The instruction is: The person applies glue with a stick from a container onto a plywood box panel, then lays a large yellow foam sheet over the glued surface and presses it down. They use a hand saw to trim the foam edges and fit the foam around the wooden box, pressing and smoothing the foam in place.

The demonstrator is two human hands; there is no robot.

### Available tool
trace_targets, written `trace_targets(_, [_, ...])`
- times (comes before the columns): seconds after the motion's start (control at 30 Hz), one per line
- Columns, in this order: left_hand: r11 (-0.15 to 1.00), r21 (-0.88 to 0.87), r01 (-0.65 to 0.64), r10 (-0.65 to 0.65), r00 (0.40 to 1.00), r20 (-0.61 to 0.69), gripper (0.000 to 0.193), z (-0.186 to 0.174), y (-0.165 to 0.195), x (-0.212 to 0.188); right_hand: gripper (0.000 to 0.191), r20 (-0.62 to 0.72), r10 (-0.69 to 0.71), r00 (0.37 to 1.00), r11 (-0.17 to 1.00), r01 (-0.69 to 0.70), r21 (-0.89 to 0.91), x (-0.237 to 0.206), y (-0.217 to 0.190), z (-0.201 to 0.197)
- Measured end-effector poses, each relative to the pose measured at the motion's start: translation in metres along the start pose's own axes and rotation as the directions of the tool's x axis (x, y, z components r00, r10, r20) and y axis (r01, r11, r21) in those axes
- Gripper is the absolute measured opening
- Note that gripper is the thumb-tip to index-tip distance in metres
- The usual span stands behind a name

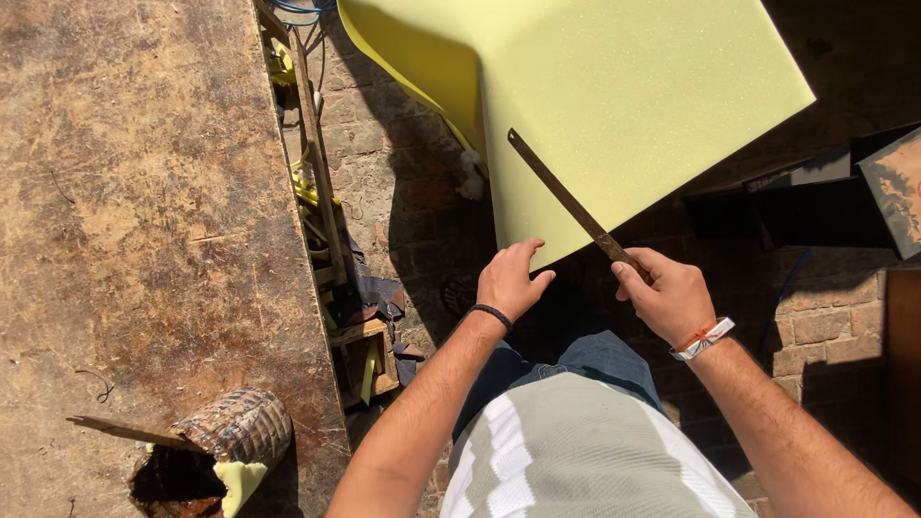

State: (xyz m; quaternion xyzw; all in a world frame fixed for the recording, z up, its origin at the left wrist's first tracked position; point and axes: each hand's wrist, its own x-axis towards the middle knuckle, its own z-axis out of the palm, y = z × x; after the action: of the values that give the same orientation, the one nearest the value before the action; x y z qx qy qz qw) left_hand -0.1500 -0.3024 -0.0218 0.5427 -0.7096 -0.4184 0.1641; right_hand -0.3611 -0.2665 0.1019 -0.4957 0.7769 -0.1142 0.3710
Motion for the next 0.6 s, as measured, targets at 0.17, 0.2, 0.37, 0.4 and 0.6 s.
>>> trace_targets(0.17, [0.923,0.372,-0.102,0.131,0.99,-0.055,0.077,0.06,-0.001,0.025,0.037,-0.012,0.024,1.0,0.957,-0.026,-0.29,-0.026,0.027,-0.069])
trace_targets(0.2, [0.883,0.461,-0.085,0.134,0.988,-0.073,0.074,0.072,-0.003,0.032,0.038,0.02,0.005,1.0,0.93,0.003,-0.368,-0.032,0.03,-0.085])
trace_targets(0.37, [0.855,0.518,-0.017,0.145,0.968,-0.207,0.059,0.1,-0.02,0.05,0.056,0.242,0.133,0.961,0.731,0.07,-0.679,-0.029,0.035,-0.148])
trace_targets(0.4, [0.894,0.448,-0.012,0.119,0.97,-0.212,0.054,0.098,-0.022,0.05,0.054,0.274,0.109,0.955,0.722,0.114,-0.683,-0.027,0.036,-0.156])
trace_targets(0.6, [0.952,0.274,0.136,-0.089,0.98,-0.178,0.026,0.062,-0.012,0.065,0.037,0.376,-0.295,0.878,0.705,0.466,-0.535,0.003,0.043,-0.143])
